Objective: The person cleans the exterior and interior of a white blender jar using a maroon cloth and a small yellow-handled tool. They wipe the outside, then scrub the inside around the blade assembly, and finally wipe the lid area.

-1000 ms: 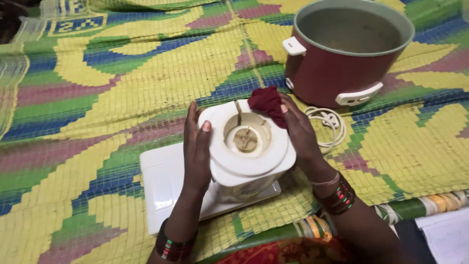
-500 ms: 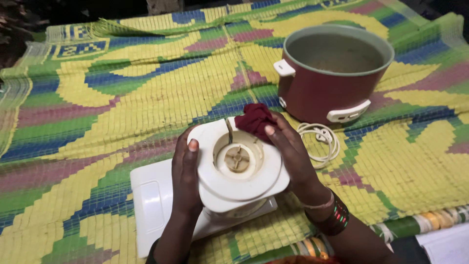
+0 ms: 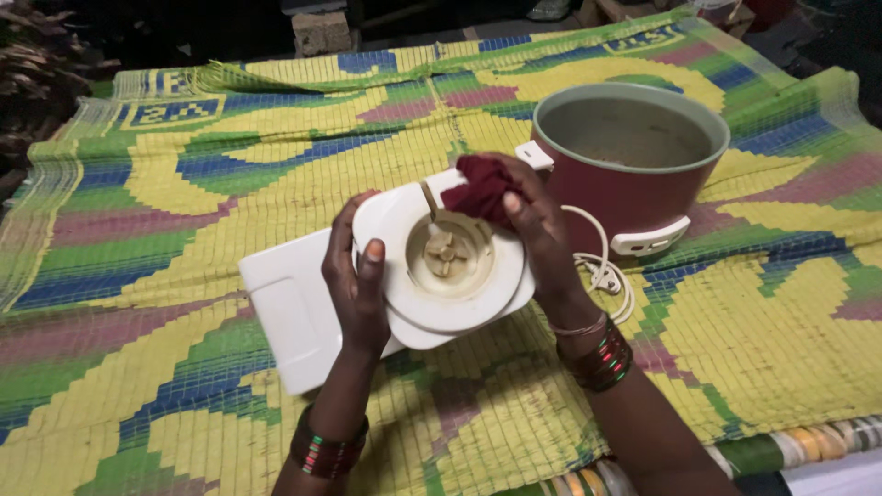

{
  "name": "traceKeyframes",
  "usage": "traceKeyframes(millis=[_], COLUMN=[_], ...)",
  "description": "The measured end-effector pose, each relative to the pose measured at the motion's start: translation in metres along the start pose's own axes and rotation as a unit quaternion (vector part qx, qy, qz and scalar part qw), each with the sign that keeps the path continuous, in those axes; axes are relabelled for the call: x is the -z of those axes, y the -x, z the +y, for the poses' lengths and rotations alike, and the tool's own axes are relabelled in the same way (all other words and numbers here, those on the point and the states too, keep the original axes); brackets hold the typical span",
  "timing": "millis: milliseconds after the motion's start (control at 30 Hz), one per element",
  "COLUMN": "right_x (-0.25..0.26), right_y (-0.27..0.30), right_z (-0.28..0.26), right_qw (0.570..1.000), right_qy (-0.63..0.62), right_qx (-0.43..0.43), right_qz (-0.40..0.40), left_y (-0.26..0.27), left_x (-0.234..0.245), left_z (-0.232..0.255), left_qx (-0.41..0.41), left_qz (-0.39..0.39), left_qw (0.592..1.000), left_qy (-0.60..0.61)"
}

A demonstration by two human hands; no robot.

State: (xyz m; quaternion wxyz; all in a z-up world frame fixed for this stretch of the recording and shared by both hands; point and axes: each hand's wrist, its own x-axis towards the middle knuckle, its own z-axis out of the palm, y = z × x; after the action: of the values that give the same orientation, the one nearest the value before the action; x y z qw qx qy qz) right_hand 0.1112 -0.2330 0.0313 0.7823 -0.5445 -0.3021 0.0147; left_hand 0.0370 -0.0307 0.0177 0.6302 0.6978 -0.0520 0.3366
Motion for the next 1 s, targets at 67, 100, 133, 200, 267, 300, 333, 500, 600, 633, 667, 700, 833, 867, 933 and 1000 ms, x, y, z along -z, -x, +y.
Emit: traceKeyframes(millis=[67, 100, 133, 200, 267, 300, 333, 500, 600, 633, 667, 700, 833, 867, 933, 1000], right_x=[0.003, 0.006, 0.008, 0.015, 0.021, 0.022, 0.024, 0.021, 0.018, 0.018, 0.019, 0.019, 0.022, 0.022, 0.023, 0.024], right_y=[0.004, 0.005, 0.008, 0.015, 0.022, 0.026, 0.03, 0.036, 0.038, 0.04, 0.041, 0.042, 0.04, 0.041, 0.043, 0.044], right_z=[0.014, 0.022, 0.029, 0.041, 0.05, 0.054, 0.056, 0.06, 0.063, 0.064, 0.065, 0.065, 0.062, 0.062, 0.061, 0.059], right_qw=[1.0, 1.0, 0.999, 0.999, 0.998, 0.998, 0.998, 0.996, 0.995, 0.995, 0.995, 0.994, 0.987, 0.986, 0.986, 0.985], right_qy=[0.003, 0.016, 0.03, 0.046, 0.051, 0.046, 0.04, 0.051, 0.058, 0.052, 0.048, 0.047, 0.042, 0.039, 0.015, 0.029], right_qx=[0.012, 0.013, 0.01, 0.007, 0.008, 0.004, 0.002, 0.012, 0.014, 0.018, 0.022, 0.019, 0.019, 0.018, 0.038, 0.045], right_qz=[-0.003, 0.005, 0.014, 0.026, 0.032, 0.038, 0.044, 0.068, 0.076, 0.08, 0.081, 0.1, 0.155, 0.163, 0.159, 0.164], left_y=[0.001, 0.002, 0.006, 0.01, 0.014, 0.015, 0.017, 0.015, 0.014, 0.015, 0.016, 0.017, 0.022, 0.026, 0.033, 0.038], left_x=[-0.003, -0.004, -0.004, -0.006, -0.007, -0.007, -0.008, -0.002, 0.001, 0.001, 0.001, 0.001, 0.003, 0.004, 0.008, 0.009], left_z=[-0.015, -0.022, -0.028, -0.04, -0.05, -0.054, -0.057, -0.058, -0.057, -0.057, -0.058, -0.057, -0.054, -0.053, -0.052, -0.051], left_qx=[-0.007, -0.008, -0.004, 0.001, 0.009, 0.013, 0.015, 0.05, 0.076, 0.083, 0.081, 0.079, 0.091, 0.086, 0.076, 0.054], left_qz=[-0.005, -0.009, -0.014, -0.023, -0.033, -0.038, -0.043, -0.091, -0.101, -0.103, -0.104, -0.104, -0.115, -0.121, -0.134, -0.133], left_qw=[1.0, 1.0, 1.0, 1.0, 0.999, 0.999, 0.999, 0.994, 0.992, 0.991, 0.991, 0.991, 0.989, 0.989, 0.988, 0.99], left_qy=[0.008, 0.007, 0.005, 0.009, 0.005, -0.001, -0.006, 0.039, 0.021, 0.012, 0.008, 0.005, 0.026, 0.019, 0.006, 0.001])
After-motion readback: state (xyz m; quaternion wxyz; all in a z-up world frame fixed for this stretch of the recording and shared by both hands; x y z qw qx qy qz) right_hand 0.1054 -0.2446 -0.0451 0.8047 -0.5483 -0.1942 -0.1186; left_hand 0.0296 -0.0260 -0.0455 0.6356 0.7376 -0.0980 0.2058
